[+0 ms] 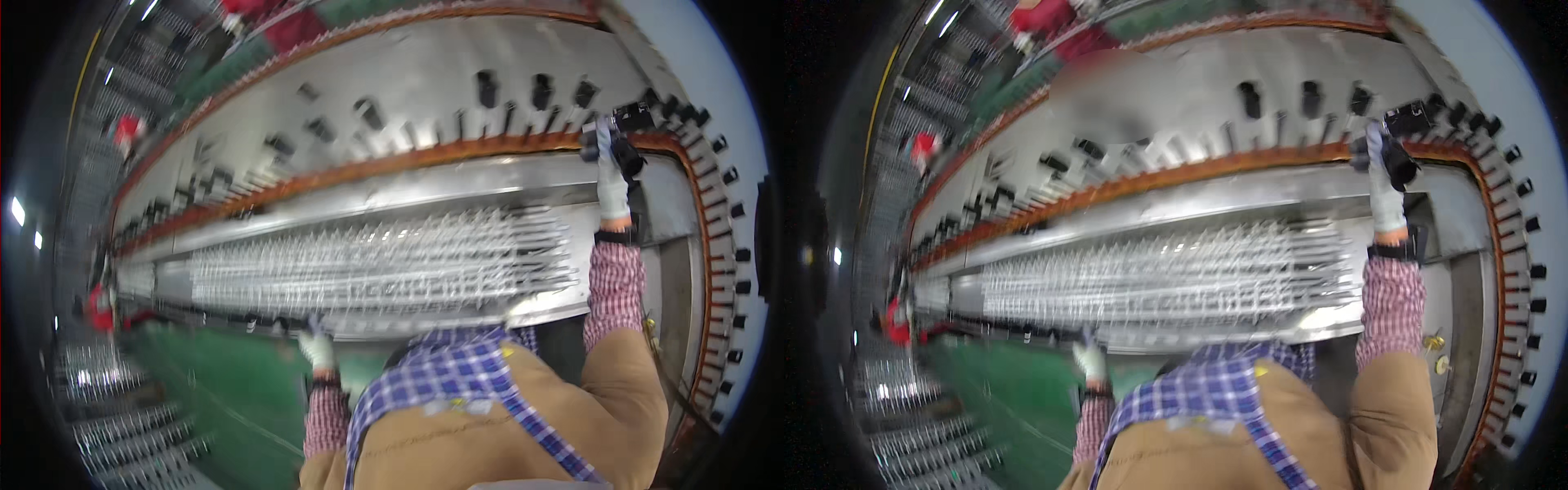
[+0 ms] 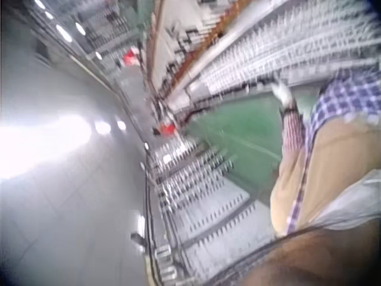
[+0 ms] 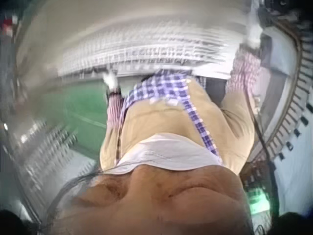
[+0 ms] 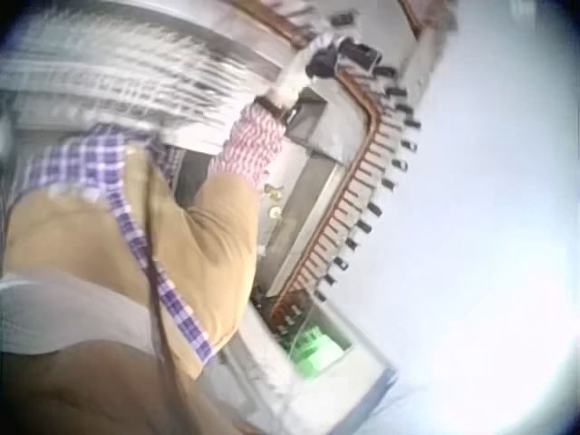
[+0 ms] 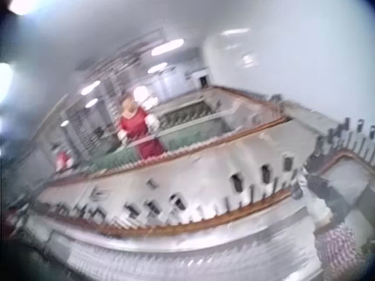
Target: Picking up black cylindrical parts and placing them onto metal pegs on a circular conveyor machine.
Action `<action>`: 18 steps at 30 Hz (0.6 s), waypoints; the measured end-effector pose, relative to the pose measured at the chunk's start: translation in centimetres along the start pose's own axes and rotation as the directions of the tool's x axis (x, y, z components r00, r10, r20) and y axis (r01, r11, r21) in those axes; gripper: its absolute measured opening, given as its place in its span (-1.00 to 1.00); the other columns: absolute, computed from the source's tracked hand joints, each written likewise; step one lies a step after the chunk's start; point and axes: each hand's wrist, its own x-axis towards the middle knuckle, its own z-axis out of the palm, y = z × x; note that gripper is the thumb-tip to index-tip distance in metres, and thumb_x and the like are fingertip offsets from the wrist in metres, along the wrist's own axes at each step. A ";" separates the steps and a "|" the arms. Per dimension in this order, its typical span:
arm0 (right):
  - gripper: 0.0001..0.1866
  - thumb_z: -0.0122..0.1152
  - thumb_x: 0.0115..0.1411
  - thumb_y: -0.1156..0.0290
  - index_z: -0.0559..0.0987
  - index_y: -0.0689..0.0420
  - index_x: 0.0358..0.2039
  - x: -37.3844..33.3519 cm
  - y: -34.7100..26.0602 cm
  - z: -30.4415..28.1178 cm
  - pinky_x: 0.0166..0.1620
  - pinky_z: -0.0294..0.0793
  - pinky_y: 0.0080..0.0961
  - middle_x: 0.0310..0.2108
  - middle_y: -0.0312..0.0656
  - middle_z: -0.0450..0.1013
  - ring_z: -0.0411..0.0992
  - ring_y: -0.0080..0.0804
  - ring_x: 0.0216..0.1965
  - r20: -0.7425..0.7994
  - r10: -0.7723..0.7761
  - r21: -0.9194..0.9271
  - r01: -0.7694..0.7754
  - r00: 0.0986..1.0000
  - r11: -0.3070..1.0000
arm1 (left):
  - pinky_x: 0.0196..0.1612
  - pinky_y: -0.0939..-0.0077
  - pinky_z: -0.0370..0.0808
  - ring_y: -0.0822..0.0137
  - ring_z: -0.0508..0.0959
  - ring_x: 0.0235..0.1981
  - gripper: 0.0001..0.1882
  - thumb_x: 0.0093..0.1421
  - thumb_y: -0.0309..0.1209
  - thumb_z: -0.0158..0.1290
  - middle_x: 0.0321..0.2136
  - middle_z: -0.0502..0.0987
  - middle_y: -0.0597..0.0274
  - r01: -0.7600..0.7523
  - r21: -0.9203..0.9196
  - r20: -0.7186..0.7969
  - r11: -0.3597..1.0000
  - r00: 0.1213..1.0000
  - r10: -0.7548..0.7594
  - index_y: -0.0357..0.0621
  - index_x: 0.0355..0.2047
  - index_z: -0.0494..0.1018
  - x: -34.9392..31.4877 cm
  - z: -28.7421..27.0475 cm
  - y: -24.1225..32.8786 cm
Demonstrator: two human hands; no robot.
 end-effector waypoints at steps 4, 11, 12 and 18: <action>-0.62 0.00 0.05 0.30 0.32 0.20 -0.12 -16.0 4.5 8.3 -0.14 0.25 -0.56 -0.21 -0.15 0.30 0.26 -0.43 -0.21 0.502 0.134 0.042 -0.178 0.854 0.983 | -0.73 0.61 0.22 0.53 0.31 -0.72 -0.69 0.08 -0.14 -0.01 -0.61 0.34 0.38 -0.058 0.352 -0.020 0.934 0.997 0.070 -0.07 -0.27 0.32 3.1 -1.0 -5.2; -0.66 0.02 0.08 0.31 0.32 0.23 -0.17 -33.9 2.9 26.6 -0.43 0.45 -0.36 -0.39 -0.04 0.43 0.43 -0.23 -0.47 0.755 -0.061 0.158 -0.091 0.653 0.983 | -0.29 0.34 0.38 0.18 0.49 -0.37 -0.50 0.10 -0.02 -0.09 -0.38 0.50 0.04 -0.047 0.554 0.137 0.831 0.990 -0.036 -0.29 -0.26 0.39 1.5 1.0 -3.3; -0.65 0.03 0.02 0.39 0.32 0.25 -0.17 -33.6 -1.2 25.9 -0.44 0.43 -0.32 -0.41 0.03 0.42 0.42 -0.15 -0.46 0.777 0.007 -0.072 0.078 0.629 0.994 | -0.25 0.32 0.37 0.12 0.48 -0.32 -0.43 0.09 0.04 -0.13 -0.33 0.48 -0.02 -0.117 0.628 0.181 0.770 0.983 0.002 -0.30 -0.23 0.37 1.8 0.4 -3.6; -0.61 0.10 -0.13 0.52 0.34 0.27 -0.22 -34.8 -4.5 26.6 -0.40 0.36 -0.21 -0.43 0.10 0.40 0.38 0.01 -0.42 0.700 0.091 -0.366 0.246 0.708 0.897 | -0.28 0.21 0.38 -0.07 0.47 -0.34 -0.28 0.11 0.15 -0.41 -0.39 0.45 -0.26 -0.371 0.855 0.353 0.362 0.928 0.118 -0.33 -0.19 0.36 3.5 1.3 -1.3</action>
